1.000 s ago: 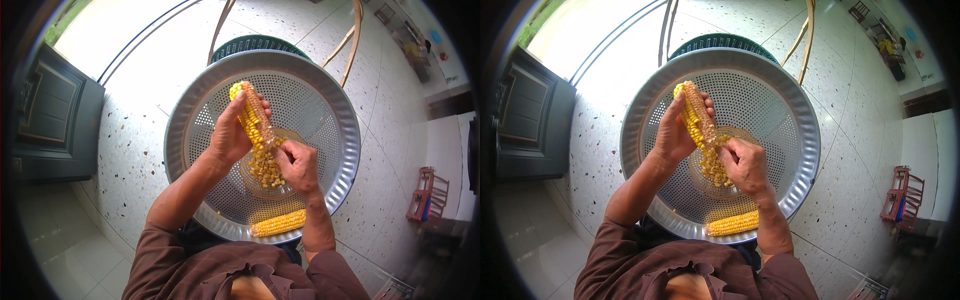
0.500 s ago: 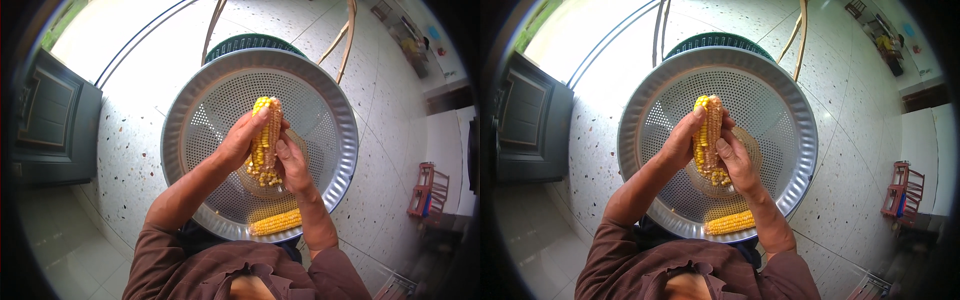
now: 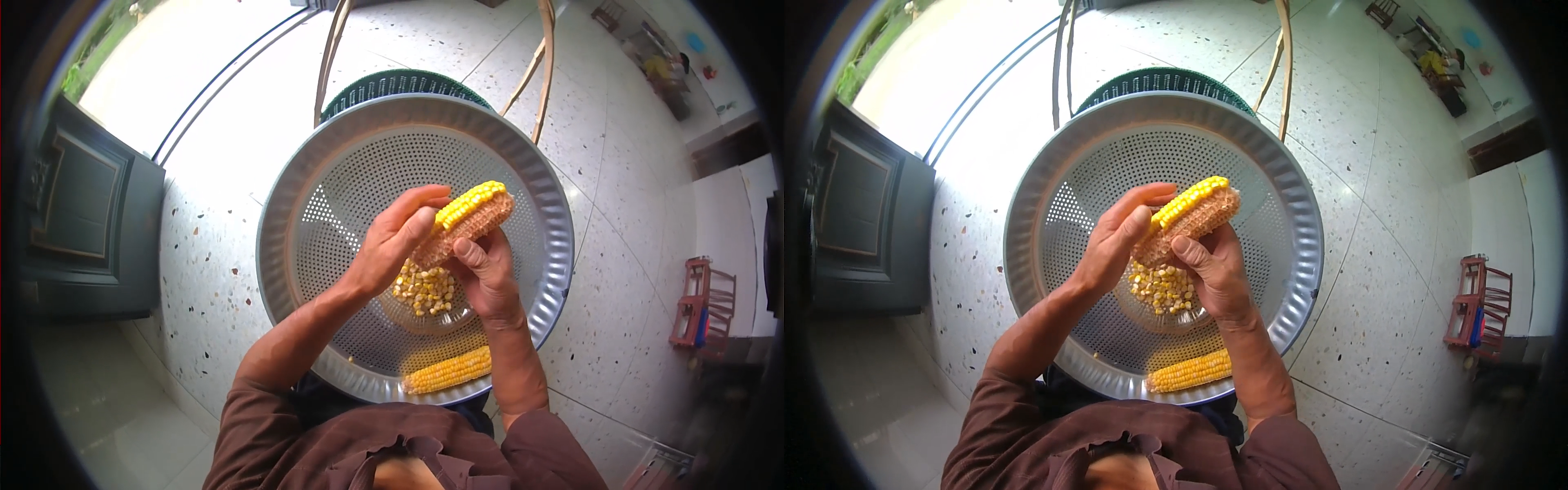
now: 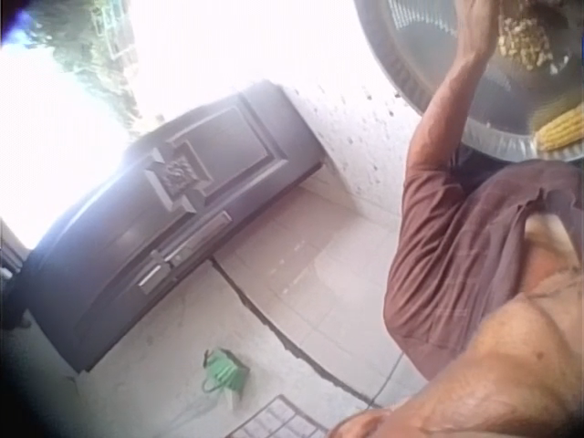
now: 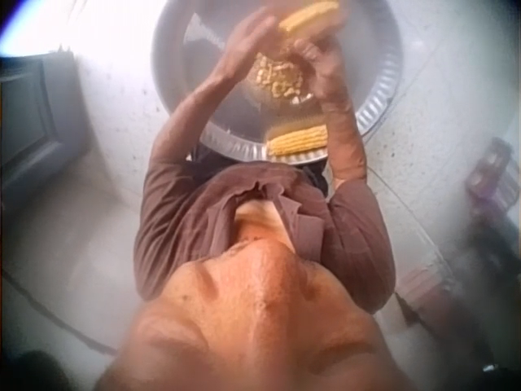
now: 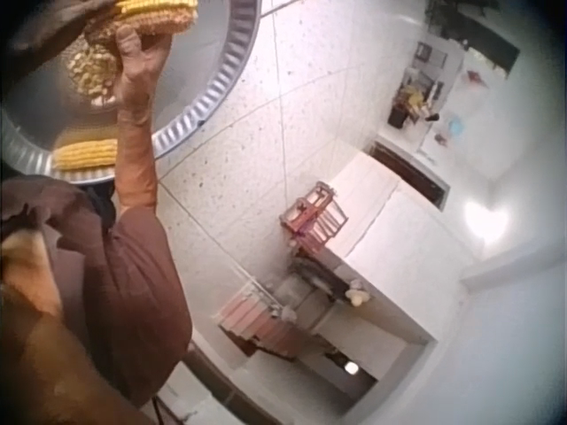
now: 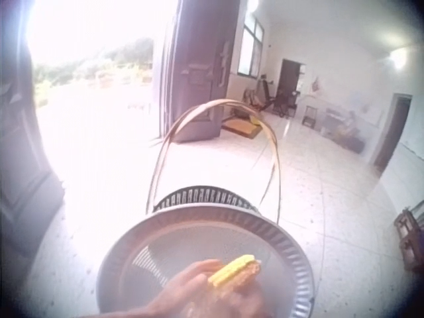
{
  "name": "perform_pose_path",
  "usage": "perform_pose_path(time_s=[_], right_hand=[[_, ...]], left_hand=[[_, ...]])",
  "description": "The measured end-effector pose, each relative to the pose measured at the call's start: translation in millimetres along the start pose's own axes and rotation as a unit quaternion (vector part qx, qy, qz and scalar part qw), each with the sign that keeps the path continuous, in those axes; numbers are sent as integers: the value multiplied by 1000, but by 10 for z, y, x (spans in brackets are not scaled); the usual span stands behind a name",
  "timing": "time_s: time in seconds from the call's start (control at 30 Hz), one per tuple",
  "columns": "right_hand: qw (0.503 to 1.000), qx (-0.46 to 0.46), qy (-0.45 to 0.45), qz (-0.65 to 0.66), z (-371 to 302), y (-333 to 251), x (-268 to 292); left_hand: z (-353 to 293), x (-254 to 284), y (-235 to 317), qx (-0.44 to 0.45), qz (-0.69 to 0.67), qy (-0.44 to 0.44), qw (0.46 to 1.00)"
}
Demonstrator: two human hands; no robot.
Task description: The person removes corn kernels from an ear of corn by hand, letting the kernels fall into a small bowl resting on a metal tray.
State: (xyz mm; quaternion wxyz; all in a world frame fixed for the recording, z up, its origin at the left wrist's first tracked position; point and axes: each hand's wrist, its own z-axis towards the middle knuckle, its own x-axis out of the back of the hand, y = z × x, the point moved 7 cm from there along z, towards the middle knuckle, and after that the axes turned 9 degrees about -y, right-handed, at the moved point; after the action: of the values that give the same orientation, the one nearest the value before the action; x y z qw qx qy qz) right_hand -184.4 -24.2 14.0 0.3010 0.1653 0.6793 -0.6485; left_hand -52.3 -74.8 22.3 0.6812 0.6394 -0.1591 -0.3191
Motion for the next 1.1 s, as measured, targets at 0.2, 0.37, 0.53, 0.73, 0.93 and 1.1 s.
perform_pose_path(time_s=[0.2,0.37,0.53,0.73,0.93,1.1], right_hand=[[996,40,53,-60,13,-105,63],[989,52,43,-133,29,-110,7],[987,66,32,-144,34,-98,6],[982,76,31,-173,26,-91,25],[986,68,32,-149,27,-99,-4],[991,53,40,-117,29,-53,-1]], left_hand=[[-13,-3,-20,-43,-31,25,998],[10,29,-74,-16,-52,38,998],[17,8,-2,-102,-80,38,991],[-13,43,-45,-121,-31,67,990],[-56,62,151,-166,194,87,963],[-68,36,245,-178,264,106,942]])
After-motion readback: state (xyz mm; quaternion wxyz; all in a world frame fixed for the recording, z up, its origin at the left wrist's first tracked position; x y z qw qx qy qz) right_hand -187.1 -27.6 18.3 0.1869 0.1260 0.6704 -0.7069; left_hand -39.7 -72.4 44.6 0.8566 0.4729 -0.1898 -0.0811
